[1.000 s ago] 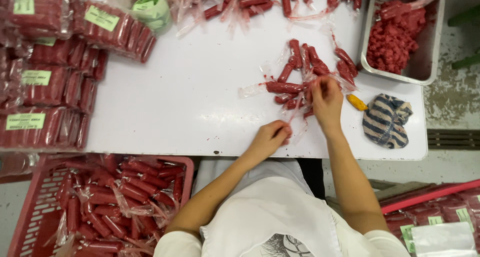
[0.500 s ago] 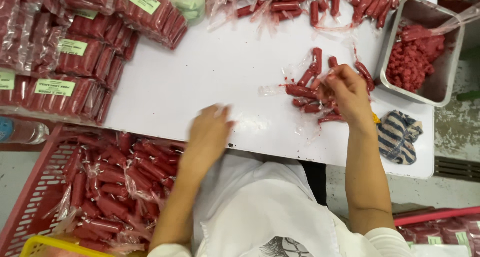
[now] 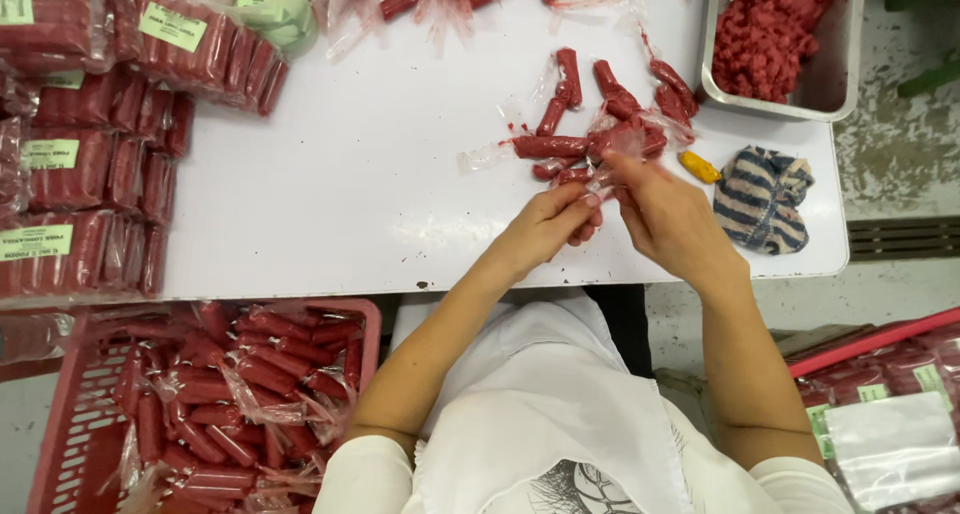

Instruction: The person separates individual meat links from a cluster by hand, placing them onto the work surface for packaging.

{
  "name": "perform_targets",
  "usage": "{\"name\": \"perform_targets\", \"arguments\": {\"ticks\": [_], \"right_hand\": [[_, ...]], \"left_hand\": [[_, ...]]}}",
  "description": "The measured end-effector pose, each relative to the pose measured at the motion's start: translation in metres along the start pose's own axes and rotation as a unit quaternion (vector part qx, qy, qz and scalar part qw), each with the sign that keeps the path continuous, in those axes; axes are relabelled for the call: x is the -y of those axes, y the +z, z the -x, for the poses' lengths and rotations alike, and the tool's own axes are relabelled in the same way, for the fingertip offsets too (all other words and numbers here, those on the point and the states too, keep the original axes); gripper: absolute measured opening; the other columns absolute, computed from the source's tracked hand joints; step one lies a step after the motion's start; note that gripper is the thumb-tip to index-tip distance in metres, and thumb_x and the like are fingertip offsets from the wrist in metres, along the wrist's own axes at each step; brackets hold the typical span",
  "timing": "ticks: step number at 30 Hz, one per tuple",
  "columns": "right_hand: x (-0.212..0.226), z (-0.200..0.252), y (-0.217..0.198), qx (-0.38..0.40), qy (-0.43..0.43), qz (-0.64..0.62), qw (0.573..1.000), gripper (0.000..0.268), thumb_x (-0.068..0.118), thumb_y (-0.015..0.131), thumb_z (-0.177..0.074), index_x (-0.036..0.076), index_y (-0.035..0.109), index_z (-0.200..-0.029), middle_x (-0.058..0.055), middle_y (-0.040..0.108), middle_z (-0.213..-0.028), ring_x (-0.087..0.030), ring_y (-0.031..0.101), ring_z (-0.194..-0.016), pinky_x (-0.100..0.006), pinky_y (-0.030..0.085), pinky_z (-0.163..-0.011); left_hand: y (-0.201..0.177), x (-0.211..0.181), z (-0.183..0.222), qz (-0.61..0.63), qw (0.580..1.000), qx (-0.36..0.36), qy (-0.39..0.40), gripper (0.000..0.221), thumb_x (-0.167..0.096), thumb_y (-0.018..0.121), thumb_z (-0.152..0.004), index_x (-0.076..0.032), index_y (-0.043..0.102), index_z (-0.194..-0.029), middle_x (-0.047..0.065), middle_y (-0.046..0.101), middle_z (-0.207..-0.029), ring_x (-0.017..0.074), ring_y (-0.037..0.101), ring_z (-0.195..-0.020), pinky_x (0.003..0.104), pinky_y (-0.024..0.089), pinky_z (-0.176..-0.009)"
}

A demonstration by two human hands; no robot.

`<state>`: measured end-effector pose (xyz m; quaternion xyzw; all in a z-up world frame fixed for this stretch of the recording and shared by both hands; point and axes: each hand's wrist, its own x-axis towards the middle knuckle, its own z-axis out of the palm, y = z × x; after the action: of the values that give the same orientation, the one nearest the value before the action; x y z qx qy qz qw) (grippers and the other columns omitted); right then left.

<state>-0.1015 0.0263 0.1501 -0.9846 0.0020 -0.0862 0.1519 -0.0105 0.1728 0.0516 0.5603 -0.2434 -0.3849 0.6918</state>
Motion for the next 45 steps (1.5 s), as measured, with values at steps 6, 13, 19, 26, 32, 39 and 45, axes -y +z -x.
{"name": "perform_targets", "arguments": {"ticks": [6, 13, 19, 26, 32, 39, 45], "right_hand": [[-0.065, -0.024, 0.087, -0.198, -0.270, 0.043, 0.941, 0.019, 0.002, 0.065, -0.094, 0.002, 0.070, -0.112, -0.012, 0.053, -0.082, -0.036, 0.059, -0.078, -0.044, 0.054, -0.070], [-0.054, -0.076, 0.152, -0.227, -0.315, -0.185, 0.903, 0.009, 0.001, 0.070, -0.094, 0.007, 0.077, -0.092, -0.004, 0.045, -0.075, -0.025, 0.047, -0.065, -0.035, 0.047, -0.064], [-0.014, -0.066, 0.097, -0.229, -0.320, -0.008, 0.919, 0.016, 0.000, 0.062, -0.090, 0.011, 0.059, -0.078, -0.010, 0.066, -0.103, -0.039, 0.063, -0.109, -0.049, 0.048, -0.087], [-0.035, -0.018, 0.142, -0.200, -0.264, -0.064, 0.941, 0.018, 0.009, 0.059, -0.094, 0.009, 0.058, -0.076, -0.009, 0.055, -0.076, -0.035, 0.065, -0.084, -0.048, 0.050, -0.079], [-0.022, -0.006, 0.131, -0.264, -0.195, 0.026, 0.944, 0.017, 0.005, 0.061, -0.095, 0.006, 0.058, -0.078, -0.013, 0.062, -0.098, -0.038, 0.064, -0.101, -0.049, 0.047, -0.083], [-0.040, 0.007, 0.165, -0.027, 0.232, -0.460, 0.856, 0.029, 0.000, 0.044, -0.089, 0.006, 0.072, -0.091, -0.011, 0.069, -0.078, -0.024, 0.072, -0.058, -0.030, 0.054, -0.052], [-0.016, 0.002, 0.138, -0.144, 0.090, -0.384, 0.907, 0.022, -0.008, 0.047, -0.089, -0.002, 0.067, -0.091, -0.022, 0.072, -0.104, -0.035, 0.070, -0.094, -0.046, 0.054, -0.084]], "left_hand": [[0.007, 0.016, 0.016, 0.464, 0.869, 0.077, -0.154, 0.024, -0.029, 0.055, -0.103, -0.010, 0.056, -0.089, 0.003, 0.052, -0.072, 0.0252, 0.069, -0.072, 0.038, 0.060, -0.070], [0.003, -0.026, 0.056, 0.486, 0.864, 0.082, -0.100, 0.027, -0.027, 0.055, -0.109, -0.004, 0.059, -0.096, 0.015, 0.059, -0.078, 0.0313, 0.072, -0.076, 0.050, 0.061, -0.077], [-0.047, -0.021, 0.060, -0.490, 0.848, -0.129, 0.153, 0.018, -0.007, 0.063, -0.089, 0.001, 0.073, -0.101, 0.015, 0.052, -0.102, 0.0368, 0.056, -0.095, 0.041, 0.054, -0.077], [-0.040, 0.031, 0.039, 0.231, 0.969, -0.081, 0.045, 0.017, 0.011, 0.073, -0.085, 0.009, 0.069, -0.102, 0.011, 0.060, -0.102, 0.0213, 0.070, -0.080, 0.032, 0.066, -0.069], [-0.042, 0.054, 0.010, 0.152, 0.976, -0.153, 0.038, 0.016, 0.009, 0.077, -0.083, 0.006, 0.074, -0.098, 0.011, 0.067, -0.090, 0.0198, 0.073, -0.066, 0.026, 0.063, -0.053], [-0.053, 0.039, -0.005, -0.025, 0.994, -0.107, 0.018, 0.023, -0.009, 0.080, -0.088, 0.004, 0.075, -0.106, 0.012, 0.071, -0.087, 0.0158, 0.073, -0.067, 0.021, 0.058, -0.053], [-0.042, 0.042, 0.002, -0.431, 0.870, -0.094, 0.221, 0.015, -0.018, 0.069, -0.095, -0.004, 0.073, -0.096, 0.004, 0.063, -0.089, 0.0206, 0.070, -0.076, 0.029, 0.059, -0.068]]}}
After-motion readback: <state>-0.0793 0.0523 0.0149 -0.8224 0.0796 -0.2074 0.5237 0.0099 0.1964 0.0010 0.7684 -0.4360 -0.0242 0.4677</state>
